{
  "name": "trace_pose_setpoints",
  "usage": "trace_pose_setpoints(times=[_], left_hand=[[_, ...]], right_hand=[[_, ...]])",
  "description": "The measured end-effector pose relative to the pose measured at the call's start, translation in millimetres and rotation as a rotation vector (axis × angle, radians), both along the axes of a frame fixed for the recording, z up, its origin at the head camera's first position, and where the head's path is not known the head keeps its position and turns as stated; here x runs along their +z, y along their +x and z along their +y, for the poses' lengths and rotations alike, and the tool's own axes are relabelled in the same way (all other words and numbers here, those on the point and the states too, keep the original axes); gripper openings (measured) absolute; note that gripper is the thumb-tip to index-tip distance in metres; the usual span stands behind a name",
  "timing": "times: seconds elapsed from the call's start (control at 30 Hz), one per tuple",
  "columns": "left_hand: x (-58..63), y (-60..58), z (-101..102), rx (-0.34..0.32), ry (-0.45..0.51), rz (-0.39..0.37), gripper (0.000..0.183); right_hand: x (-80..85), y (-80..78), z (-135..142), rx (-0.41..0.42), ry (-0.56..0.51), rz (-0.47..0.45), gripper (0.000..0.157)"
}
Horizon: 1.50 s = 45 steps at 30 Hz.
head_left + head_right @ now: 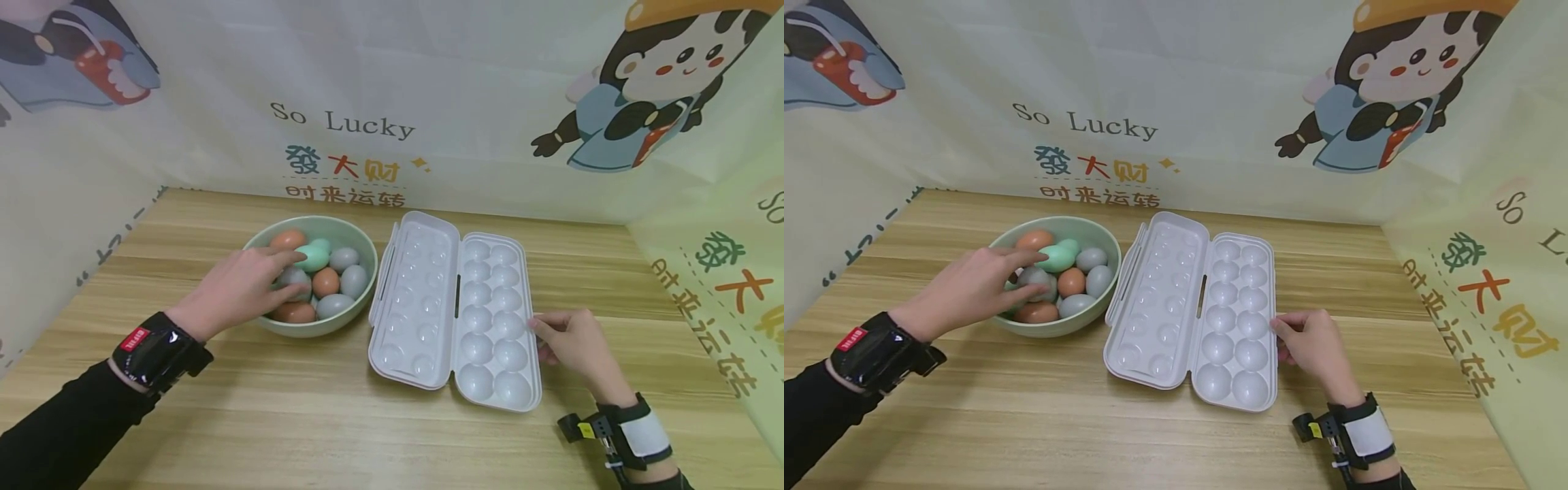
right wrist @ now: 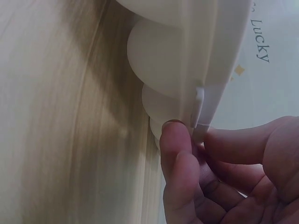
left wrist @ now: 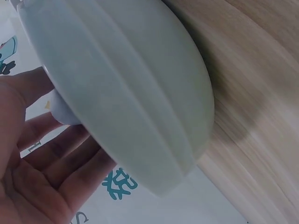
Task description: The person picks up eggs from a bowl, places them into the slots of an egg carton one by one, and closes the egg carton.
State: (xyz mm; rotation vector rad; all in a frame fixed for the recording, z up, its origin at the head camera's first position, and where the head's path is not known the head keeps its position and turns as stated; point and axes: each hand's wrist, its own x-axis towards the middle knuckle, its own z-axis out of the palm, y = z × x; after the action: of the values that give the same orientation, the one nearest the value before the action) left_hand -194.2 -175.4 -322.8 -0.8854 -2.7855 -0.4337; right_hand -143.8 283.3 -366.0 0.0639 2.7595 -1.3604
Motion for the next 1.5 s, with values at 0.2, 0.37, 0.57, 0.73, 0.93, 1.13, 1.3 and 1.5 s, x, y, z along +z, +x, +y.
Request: trace_pose_setpoints(times=[0.2, 0.37, 0.57, 0.73, 0.93, 1.13, 1.3, 1.5], left_hand=[[0.3, 0.9, -0.9, -0.026, 0.019, 0.005, 0.016], [3.1, 2.6, -1.6, -0.046, 0.047, 0.006, 0.021], [5.2, 1.6, 0.0, -0.085, 0.082, 0.080, 0.021], [8.8, -1.7, 7.0, -0.113, 0.115, 0.108, 0.025], [17.8, -5.7, 15.2, -0.116, 0.125, 0.132, 0.032], [26.3, -9.6, 24.5, -0.141, 0.143, 0.219, 0.037], [33.5, -10.9, 34.6, -0.162, 0.148, 0.227, 0.037], [40.6, -13.6, 46.7, -0.217, 0.137, 0.248, 0.033]], right_hand=[[-0.8, 0.0, 0.7, -0.006, 0.005, 0.008, 0.026], [-3.0, -0.6, 0.0, -0.003, 0.032, 0.023, 0.026], [-3.7, 0.0, -1.1, 0.011, 0.076, 0.054, 0.024], [-3.5, 1.2, -0.6, 0.005, 0.093, 0.058, 0.024], [-4.9, -0.5, -0.1, 0.009, 0.093, 0.071, 0.024], [-5.4, -2.1, 0.3, 0.009, 0.080, 0.071, 0.022], [-4.2, -1.3, -1.2, 0.007, 0.081, 0.063, 0.023], [-3.0, 0.8, -4.8, 0.024, 0.108, 0.069, 0.022]])
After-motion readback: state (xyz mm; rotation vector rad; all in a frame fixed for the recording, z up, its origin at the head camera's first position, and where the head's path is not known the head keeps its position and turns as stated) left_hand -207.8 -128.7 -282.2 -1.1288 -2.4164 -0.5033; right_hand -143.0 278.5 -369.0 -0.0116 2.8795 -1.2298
